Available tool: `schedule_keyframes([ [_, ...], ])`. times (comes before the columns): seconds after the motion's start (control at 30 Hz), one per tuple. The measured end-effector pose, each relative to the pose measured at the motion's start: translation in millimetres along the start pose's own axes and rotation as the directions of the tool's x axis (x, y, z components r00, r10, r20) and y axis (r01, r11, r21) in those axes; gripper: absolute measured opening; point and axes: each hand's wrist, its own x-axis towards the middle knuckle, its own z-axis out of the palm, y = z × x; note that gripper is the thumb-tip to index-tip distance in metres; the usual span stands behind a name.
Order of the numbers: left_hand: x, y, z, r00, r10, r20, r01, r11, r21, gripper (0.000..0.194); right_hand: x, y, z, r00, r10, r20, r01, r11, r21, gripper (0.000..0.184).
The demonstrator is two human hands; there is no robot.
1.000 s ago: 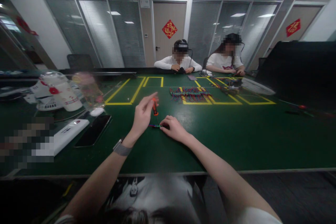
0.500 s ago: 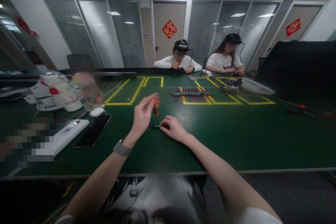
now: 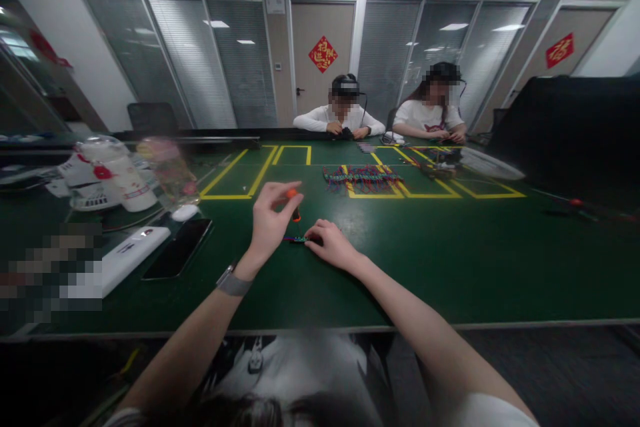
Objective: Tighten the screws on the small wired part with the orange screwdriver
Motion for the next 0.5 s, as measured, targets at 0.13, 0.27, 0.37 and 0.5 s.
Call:
schedule_keyframes([
  [0.13,0.8,2.0,-1.2,1.000,0.010,0.010,-0.010,1.000,0.028,0.025,0.0,0.4,-0.3,1.000,-0.011,0.000,0.011,1.000,0.000,0.008],
  [0.27,-0.3,3.5,-0.3,0.998,0.025,0.062,-0.022,0.999,-0.043,0.028,-0.2,1.0,0.3,1.000,-0.018,-0.005,0.018,1.000,0.007,0.008],
  [0.37,-0.6,3.0,-0.2,0.999,0.037,-0.001,-0.037,0.998,0.053,0.022,-0.4,1.3,0.7,1.000,-0.015,-0.008,0.015,1.000,0.013,0.008],
  [0.5,-0.5,1.3,-0.6,1.000,0.020,0.024,-0.021,0.999,0.039,0.027,-0.4,1.4,0.8,1.000,-0.014,-0.010,0.014,1.000,0.007,0.008],
])
